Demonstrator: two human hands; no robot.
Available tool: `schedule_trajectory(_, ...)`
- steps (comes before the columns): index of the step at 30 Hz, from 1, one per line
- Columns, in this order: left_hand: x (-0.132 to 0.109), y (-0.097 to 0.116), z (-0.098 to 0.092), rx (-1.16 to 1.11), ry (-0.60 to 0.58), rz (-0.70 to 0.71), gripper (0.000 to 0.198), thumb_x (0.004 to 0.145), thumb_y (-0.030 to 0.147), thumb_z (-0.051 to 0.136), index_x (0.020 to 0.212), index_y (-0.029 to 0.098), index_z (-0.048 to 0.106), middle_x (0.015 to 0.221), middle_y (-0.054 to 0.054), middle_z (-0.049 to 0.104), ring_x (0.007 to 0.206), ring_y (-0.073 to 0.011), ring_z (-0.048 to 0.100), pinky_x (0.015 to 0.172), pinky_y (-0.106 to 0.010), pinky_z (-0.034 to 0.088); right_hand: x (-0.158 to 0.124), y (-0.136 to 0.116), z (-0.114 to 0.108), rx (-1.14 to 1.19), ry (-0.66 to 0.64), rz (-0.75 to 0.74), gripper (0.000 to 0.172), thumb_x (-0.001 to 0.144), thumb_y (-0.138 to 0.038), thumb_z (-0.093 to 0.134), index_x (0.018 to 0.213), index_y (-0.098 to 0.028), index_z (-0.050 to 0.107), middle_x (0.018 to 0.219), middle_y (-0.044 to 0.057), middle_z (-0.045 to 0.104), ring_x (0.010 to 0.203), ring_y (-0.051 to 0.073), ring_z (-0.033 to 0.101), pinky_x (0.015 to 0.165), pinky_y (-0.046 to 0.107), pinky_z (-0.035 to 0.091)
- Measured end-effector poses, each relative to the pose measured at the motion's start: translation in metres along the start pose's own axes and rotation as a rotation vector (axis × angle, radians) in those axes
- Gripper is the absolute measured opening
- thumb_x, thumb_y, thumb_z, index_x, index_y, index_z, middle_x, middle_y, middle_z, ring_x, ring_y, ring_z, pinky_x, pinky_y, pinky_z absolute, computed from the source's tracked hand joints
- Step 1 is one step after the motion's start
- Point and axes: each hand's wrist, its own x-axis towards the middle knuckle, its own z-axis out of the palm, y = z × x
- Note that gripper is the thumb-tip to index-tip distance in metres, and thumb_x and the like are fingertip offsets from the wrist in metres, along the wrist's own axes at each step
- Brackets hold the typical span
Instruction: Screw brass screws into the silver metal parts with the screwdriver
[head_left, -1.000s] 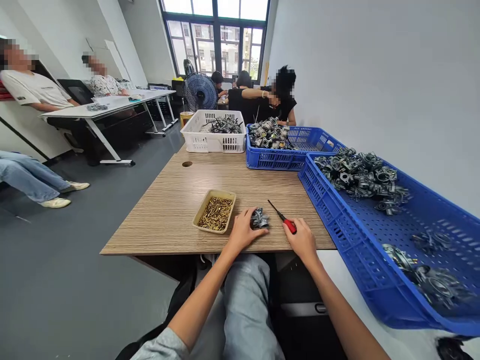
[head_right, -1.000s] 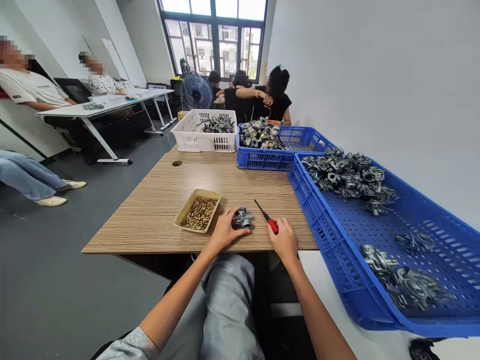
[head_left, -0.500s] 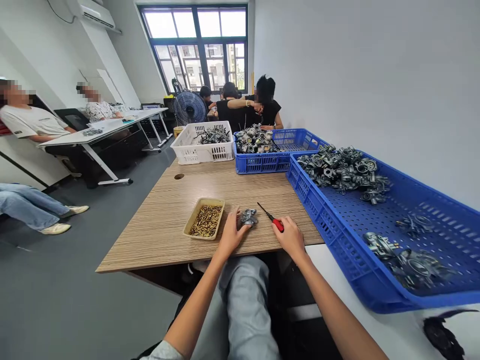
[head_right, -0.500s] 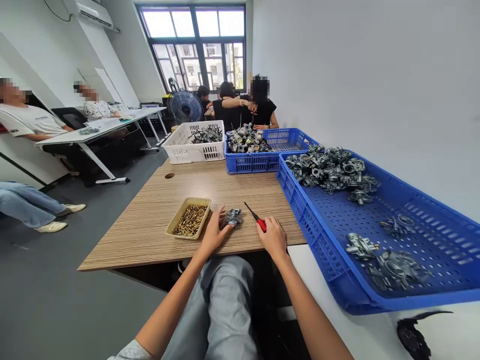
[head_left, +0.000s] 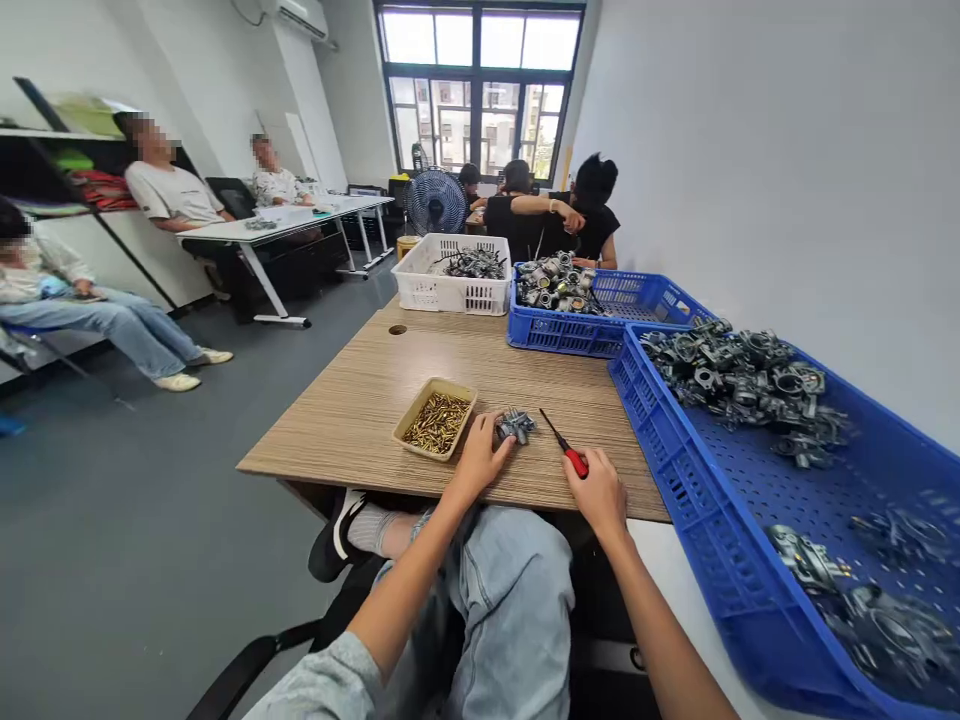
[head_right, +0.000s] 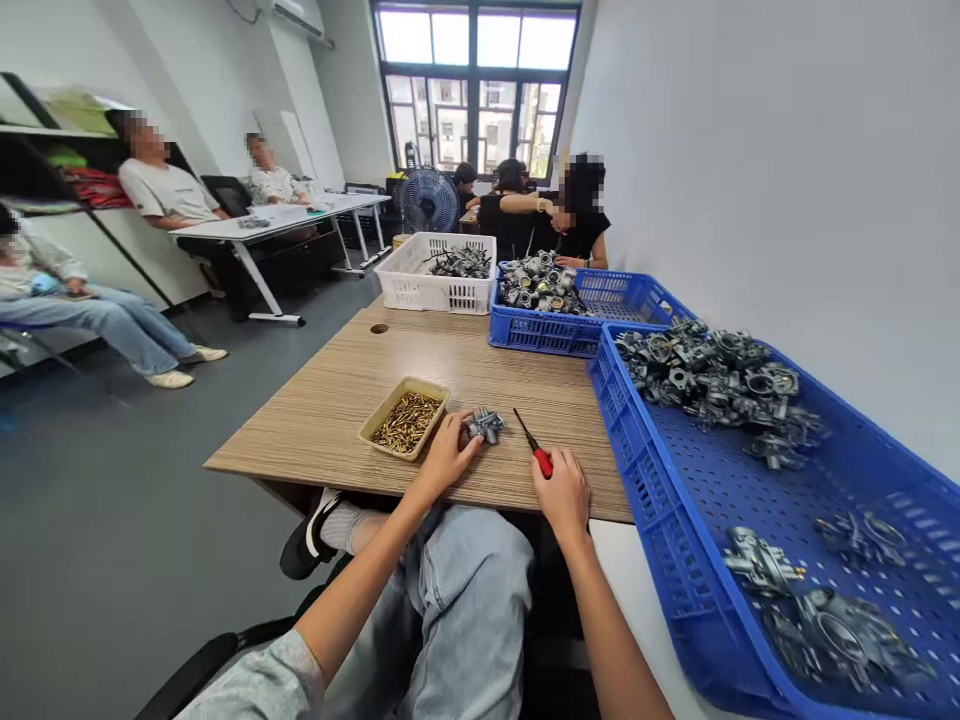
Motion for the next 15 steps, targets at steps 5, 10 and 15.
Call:
schedule_trajectory(5, -0.006, 0.005, 0.002, 0.037, 0.047, -0.001, 0.050, 0.105, 0.016, 0.045, 0.154, 0.018, 0.046, 0.148, -0.018, 0.056, 0.144, -0.0279, 0.053, 0.128, -0.050, 0.042, -0.002, 0.001, 0.001, -0.031, 0.017, -0.013, 0.030, 0.104, -0.047, 0.055, 0.109, -0.023, 0.071, 0.109, 0.010, 0.070, 0.094, 0.027, 0.066, 0.074, 0.035, 0.041)
schedule_trajectory(10, -0.019, 0.036, -0.026, 0.151, 0.013, 0.034, 0.059, 0.102, 0.018, 0.051, 0.160, 0.019, 0.039, 0.153, -0.018, 0.052, 0.148, -0.0300, 0.050, 0.127, -0.050, 0.043, -0.003, 0.000, 0.001, -0.044, 0.031, 0.006, 0.030, 0.104, -0.048, 0.057, 0.109, -0.023, 0.072, 0.109, 0.010, 0.070, 0.093, 0.027, 0.065, 0.071, 0.035, 0.038)
schedule_trajectory(15, 0.001, 0.035, -0.107, 0.353, -0.189, 0.074, 0.036, 0.102, 0.020, 0.053, 0.136, 0.026, 0.065, 0.131, -0.010, 0.066, 0.126, -0.0271, 0.064, 0.112, -0.039, 0.053, -0.003, 0.003, 0.004, -0.057, 0.025, -0.004, 0.028, 0.103, -0.047, 0.059, 0.109, -0.023, 0.072, 0.112, 0.011, 0.071, 0.094, 0.027, 0.065, 0.072, 0.036, 0.038)
